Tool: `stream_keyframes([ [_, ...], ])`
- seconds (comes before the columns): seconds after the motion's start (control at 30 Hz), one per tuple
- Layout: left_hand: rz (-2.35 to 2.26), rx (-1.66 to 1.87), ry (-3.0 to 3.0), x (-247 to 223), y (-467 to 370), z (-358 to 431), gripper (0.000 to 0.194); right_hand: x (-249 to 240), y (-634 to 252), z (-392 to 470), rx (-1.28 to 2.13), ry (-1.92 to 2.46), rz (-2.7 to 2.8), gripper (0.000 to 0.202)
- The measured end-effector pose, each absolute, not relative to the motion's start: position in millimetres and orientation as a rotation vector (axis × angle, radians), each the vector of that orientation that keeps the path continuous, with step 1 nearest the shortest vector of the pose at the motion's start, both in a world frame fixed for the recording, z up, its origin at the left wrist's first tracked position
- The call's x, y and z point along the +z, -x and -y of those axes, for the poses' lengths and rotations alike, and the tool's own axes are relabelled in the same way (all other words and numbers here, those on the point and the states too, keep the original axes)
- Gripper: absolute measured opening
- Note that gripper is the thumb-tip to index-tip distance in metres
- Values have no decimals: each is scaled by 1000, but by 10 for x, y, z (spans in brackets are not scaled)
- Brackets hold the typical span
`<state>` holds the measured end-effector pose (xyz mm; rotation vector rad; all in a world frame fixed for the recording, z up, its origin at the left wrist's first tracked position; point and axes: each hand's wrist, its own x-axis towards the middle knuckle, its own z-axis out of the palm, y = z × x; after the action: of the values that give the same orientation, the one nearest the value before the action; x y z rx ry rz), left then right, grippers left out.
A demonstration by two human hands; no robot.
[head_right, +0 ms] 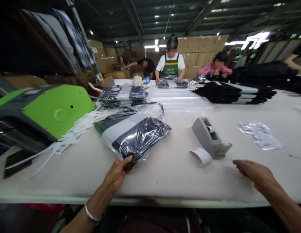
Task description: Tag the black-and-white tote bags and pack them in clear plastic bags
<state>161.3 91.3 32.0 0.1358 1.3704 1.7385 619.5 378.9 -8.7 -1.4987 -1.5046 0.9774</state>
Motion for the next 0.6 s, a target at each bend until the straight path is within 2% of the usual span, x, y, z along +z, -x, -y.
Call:
stream_keyframes([
  [0.1,-1356,1747,-159,290,-1615,-918,58,265,-5713,-3350,1148,1605,1361,30],
  [0.2,-1374,1755,-186,249,-1609,-930,57,643,-4719,-2710,1380,1380,1552,39],
  [0.3,-1407,1745,-227,224,-1611,-928,56,863,-3671,-2133,1717,1116,1637,32],
  [0.43,-1428,1729,-306,224,-1624,-912,50,804,-2893,-1762,1910,1044,1610,29],
  [0.6,-1412,1773,-318,240,-1634,-906,41,643,-2756,-1754,1839,1186,1594,34],
])
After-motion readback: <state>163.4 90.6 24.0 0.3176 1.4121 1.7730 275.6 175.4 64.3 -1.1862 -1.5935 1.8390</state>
